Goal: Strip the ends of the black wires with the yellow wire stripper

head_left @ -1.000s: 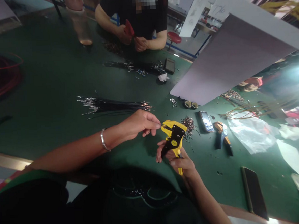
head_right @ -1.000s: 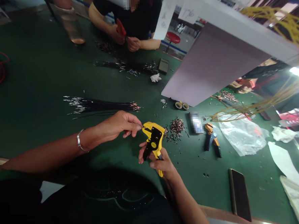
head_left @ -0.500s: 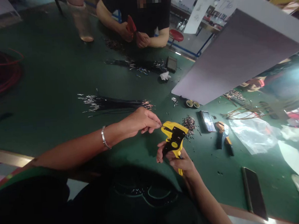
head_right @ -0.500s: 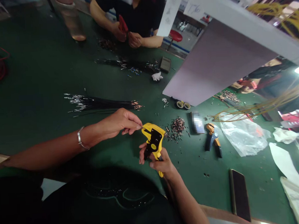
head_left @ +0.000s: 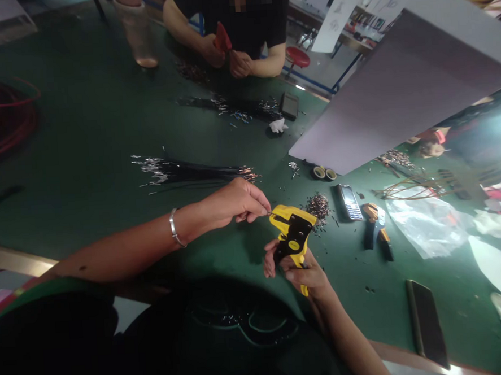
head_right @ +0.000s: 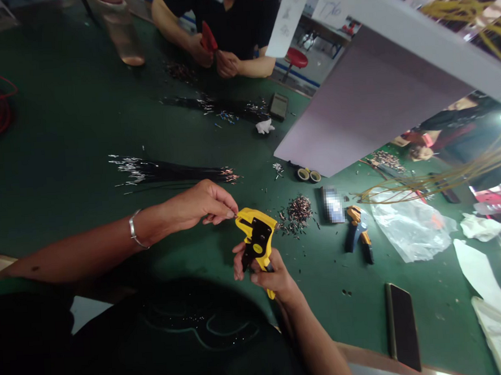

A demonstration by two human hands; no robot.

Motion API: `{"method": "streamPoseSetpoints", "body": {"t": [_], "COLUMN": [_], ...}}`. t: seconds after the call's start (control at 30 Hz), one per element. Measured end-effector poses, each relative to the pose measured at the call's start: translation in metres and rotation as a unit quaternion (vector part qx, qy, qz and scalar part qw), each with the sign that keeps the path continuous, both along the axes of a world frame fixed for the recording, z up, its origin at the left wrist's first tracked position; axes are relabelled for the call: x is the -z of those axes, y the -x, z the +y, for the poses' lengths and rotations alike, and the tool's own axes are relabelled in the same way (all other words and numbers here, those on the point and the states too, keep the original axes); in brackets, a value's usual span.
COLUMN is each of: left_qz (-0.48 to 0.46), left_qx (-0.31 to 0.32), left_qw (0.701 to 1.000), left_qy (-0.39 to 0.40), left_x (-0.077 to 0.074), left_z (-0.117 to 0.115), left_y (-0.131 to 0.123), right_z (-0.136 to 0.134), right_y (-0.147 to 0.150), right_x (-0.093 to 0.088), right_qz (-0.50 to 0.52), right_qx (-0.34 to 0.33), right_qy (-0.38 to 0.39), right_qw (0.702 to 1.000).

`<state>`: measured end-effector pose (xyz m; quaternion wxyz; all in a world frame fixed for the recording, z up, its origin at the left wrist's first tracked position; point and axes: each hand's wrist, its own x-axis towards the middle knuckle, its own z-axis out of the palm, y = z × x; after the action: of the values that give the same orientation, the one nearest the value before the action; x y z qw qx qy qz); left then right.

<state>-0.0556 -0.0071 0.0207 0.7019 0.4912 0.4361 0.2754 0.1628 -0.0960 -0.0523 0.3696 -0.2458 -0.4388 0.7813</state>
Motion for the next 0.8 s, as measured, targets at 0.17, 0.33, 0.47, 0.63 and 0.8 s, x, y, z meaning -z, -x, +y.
{"method": "streamPoseSetpoints", "body": {"t": [0.17,0.33,0.47,0.63,0.8], "left_qz": [0.008,0.007,0.012,0.018,0.032], "left_qx": [-0.005,-0.003,-0.001,0.006,0.014], "left_qw": [1.0,1.0,1.0,1.0,0.999], "left_qy": [0.001,-0.003,-0.006,-0.01,-0.009], "left_x": [0.0,0.002,0.002,0.001,0.0], "left_z": [-0.001,0.0,0.0,0.001,0.001], "left_y": [-0.001,-0.001,-0.001,0.0,0.0], "right_z": [0.0,-0.002,-0.004,-0.008,-0.013], "right_y": [0.003,0.003,0.003,0.005,0.009], "right_x": [-0.003,-0.004,-0.004,-0.005,-0.006], "right_qz": [0.006,0.0,-0.008,-0.029,-0.047], "right_qx": [0.002,0.007,0.017,0.034,0.053], "right_qy": [0.001,0.012,0.016,0.017,0.014], "right_qw": [1.0,1.0,1.0,0.999,0.997]}}
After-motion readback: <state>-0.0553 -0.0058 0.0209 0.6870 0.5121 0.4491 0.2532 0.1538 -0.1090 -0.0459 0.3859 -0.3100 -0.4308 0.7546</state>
